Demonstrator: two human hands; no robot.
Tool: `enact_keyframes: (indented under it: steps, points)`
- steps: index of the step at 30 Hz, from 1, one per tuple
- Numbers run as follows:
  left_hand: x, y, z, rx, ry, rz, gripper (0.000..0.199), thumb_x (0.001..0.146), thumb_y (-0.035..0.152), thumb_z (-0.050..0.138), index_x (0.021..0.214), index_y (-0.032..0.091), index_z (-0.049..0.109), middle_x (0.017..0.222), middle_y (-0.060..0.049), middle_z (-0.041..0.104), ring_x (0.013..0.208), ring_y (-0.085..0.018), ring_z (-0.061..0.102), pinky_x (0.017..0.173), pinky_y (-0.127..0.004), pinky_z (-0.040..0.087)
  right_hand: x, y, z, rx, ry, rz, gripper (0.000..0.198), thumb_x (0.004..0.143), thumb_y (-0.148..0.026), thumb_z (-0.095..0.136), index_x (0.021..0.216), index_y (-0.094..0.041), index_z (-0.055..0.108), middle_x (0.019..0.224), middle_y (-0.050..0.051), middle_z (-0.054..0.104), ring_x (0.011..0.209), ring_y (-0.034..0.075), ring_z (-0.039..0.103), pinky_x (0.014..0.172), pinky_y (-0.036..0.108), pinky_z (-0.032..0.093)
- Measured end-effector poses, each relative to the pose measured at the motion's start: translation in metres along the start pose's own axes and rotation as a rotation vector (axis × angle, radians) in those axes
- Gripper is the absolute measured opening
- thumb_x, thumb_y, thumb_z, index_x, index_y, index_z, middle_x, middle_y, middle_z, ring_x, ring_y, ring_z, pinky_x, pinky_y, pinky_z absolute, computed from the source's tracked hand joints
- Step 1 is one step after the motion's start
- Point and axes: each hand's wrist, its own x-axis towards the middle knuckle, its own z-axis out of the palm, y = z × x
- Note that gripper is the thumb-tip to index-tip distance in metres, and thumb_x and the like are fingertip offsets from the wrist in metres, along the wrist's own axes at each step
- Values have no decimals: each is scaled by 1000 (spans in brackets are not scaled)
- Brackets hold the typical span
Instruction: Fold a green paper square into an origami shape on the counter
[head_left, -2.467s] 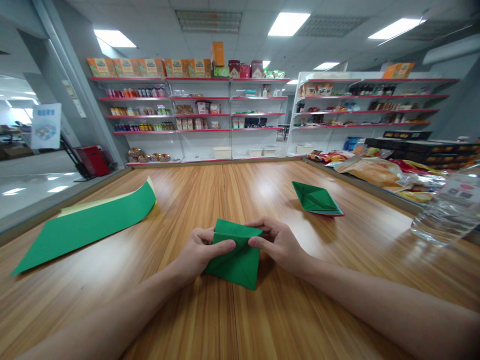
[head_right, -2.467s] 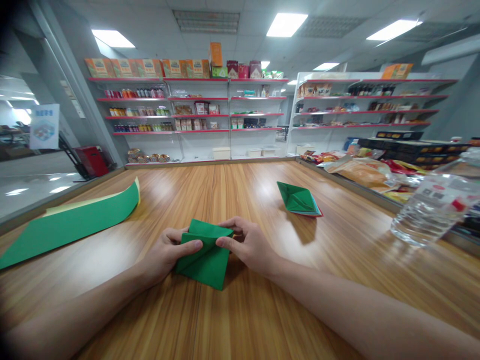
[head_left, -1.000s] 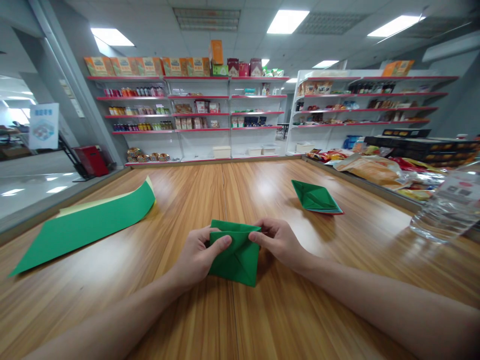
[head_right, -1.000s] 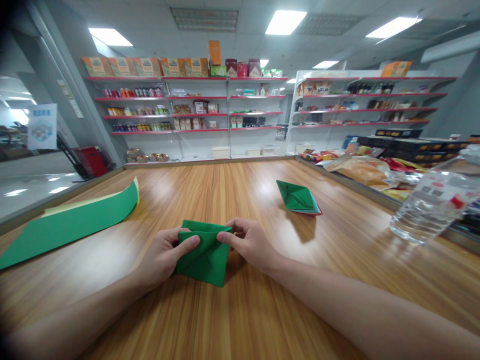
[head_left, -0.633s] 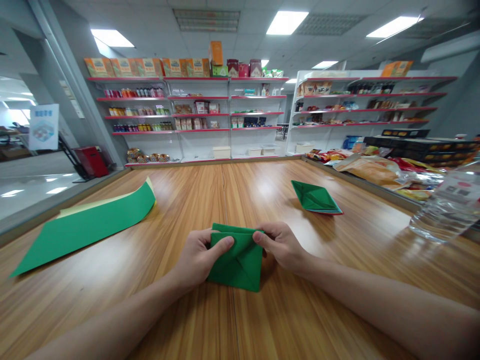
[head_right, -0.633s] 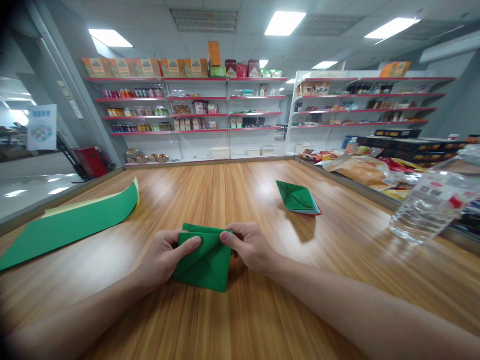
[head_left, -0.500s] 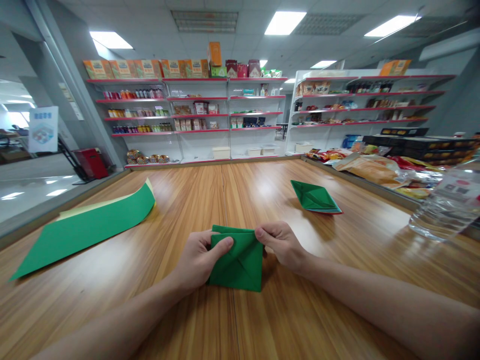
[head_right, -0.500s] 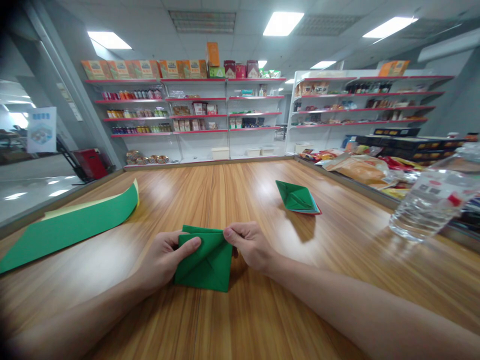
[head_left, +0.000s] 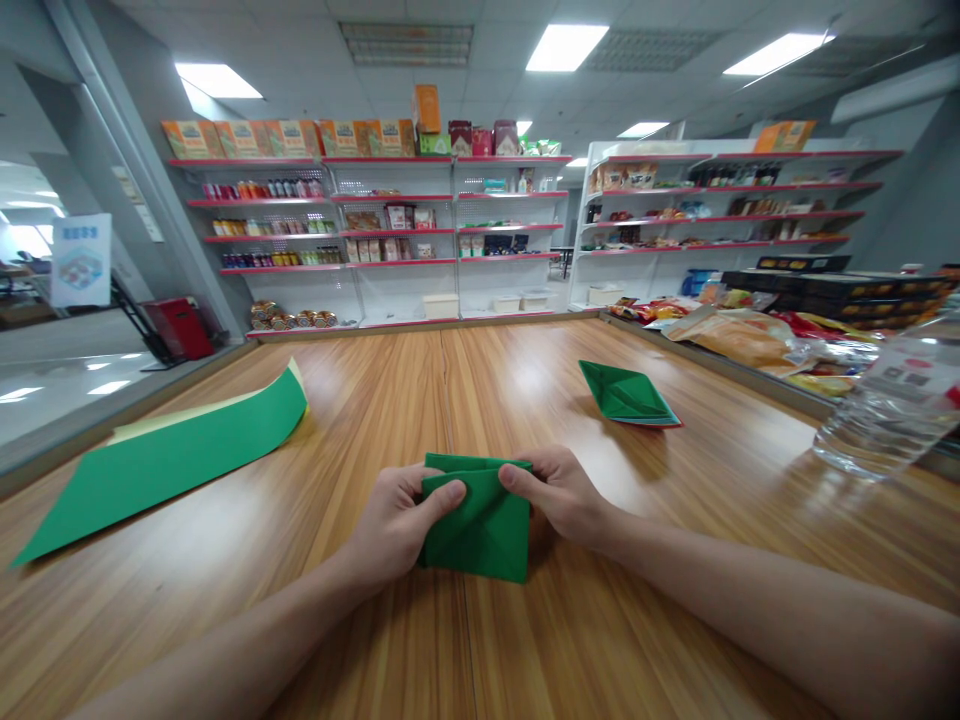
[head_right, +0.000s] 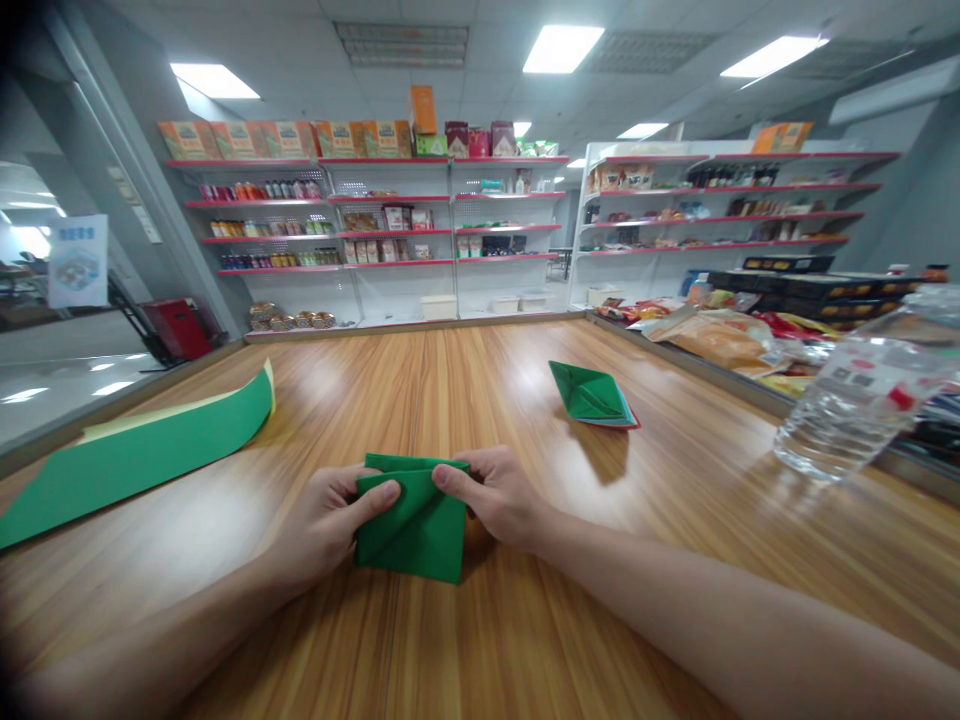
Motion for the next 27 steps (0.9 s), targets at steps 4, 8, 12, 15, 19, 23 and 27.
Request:
enact_keyframes:
  steps: [4,8,12,15,19,23,27]
  points:
    - [0,-5,0,-104,-17,-49,35,78,43,64,63,11,61,52,2,46,48,-8,37,44,-20,27,0,2,1,53,10,25,48,85,-56,49,74,-13,68,58,1,56,53,12,49,46,23,35]
    - [1,-9,2,-172,-22,-69,36,77,43,65,62,10,60,53,2,46,48,-8,38,45,-20,28,1,1,0,25,16,21,50,87,-56,46,66,-13,64,55,0,51,50,11,45,45,23,33]
    - [1,-10,2,-184,2,-63,37,76,43,66,61,11,57,53,2,46,48,-8,38,45,-20,29,3,-1,-2,-113,68,-24,42,86,-50,53,65,-14,58,55,-2,45,50,9,40,45,22,29]
    - [1,-10,1,-154,13,-60,38,75,44,66,60,11,55,52,3,45,47,-7,37,44,-19,28,4,-2,-3,-224,107,-91,40,86,-45,54,60,-15,51,53,-4,37,49,8,34,44,21,23]
    - [1,-4,3,-80,27,-49,39,76,47,64,60,12,55,52,3,44,48,-8,37,43,-20,27,3,1,-3,-257,89,-149,49,91,-44,44,51,-17,37,50,-5,27,45,7,27,42,22,18]
    - [1,3,7,26,113,-22,41,78,48,61,57,13,53,53,3,43,49,-8,36,44,-20,28,3,3,-3,-230,93,-141,52,95,-43,35,49,-17,35,46,-4,32,41,6,30,40,21,20]
    - [0,3,7,60,138,-17,40,77,46,62,56,13,56,52,3,44,50,-8,38,45,-19,30,4,3,-4,-298,41,-148,45,89,-46,47,56,-17,41,50,-5,32,45,7,31,42,21,21]
